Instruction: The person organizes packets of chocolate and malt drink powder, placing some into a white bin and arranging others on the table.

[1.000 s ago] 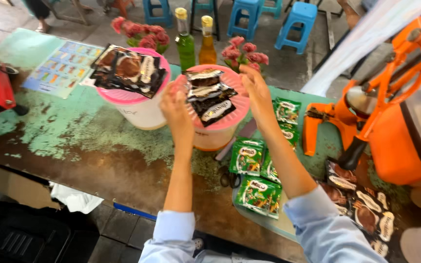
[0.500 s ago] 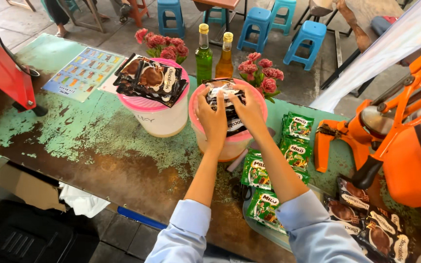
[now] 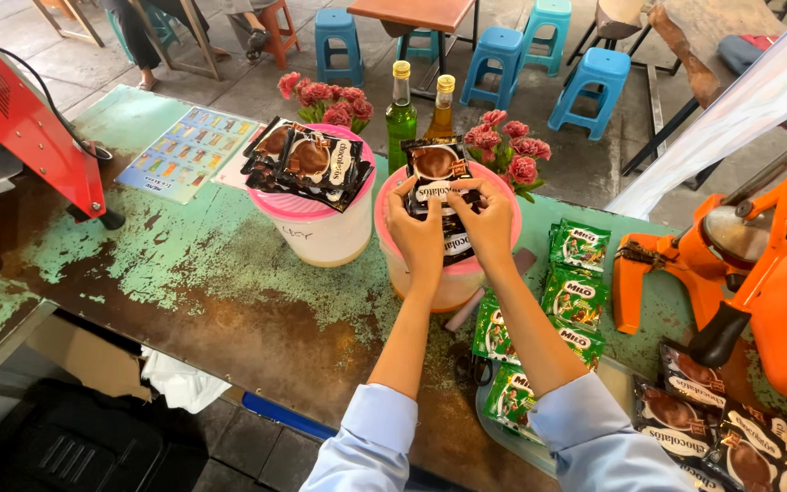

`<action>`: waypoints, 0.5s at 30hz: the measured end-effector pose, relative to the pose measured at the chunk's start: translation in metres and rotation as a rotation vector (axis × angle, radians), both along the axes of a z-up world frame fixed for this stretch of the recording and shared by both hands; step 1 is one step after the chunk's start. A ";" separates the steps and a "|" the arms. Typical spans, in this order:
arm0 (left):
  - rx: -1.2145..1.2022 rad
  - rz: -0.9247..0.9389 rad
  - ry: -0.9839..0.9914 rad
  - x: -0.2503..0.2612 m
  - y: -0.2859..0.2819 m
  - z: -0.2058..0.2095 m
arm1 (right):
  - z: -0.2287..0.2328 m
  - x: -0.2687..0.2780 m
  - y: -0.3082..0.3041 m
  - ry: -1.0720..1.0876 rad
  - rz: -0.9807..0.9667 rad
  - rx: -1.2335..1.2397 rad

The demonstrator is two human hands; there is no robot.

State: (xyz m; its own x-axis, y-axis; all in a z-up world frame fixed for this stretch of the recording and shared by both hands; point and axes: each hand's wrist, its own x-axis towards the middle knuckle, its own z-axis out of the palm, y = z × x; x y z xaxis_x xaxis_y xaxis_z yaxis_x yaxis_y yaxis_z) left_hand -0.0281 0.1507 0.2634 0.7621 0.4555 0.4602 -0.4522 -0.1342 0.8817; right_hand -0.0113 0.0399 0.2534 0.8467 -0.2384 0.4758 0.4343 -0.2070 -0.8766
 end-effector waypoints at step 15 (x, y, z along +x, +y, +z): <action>-0.463 -0.330 -0.097 -0.061 -0.026 0.035 | 0.061 -0.081 -0.016 -0.155 0.067 0.132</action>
State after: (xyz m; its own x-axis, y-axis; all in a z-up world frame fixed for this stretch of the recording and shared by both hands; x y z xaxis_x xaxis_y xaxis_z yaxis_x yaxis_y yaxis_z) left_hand -0.0889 0.1249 0.2985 0.8621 0.3717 0.3445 -0.4867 0.4179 0.7671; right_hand -0.0924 0.0234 0.3139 0.7820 -0.2529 0.5697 0.5747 -0.0611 -0.8161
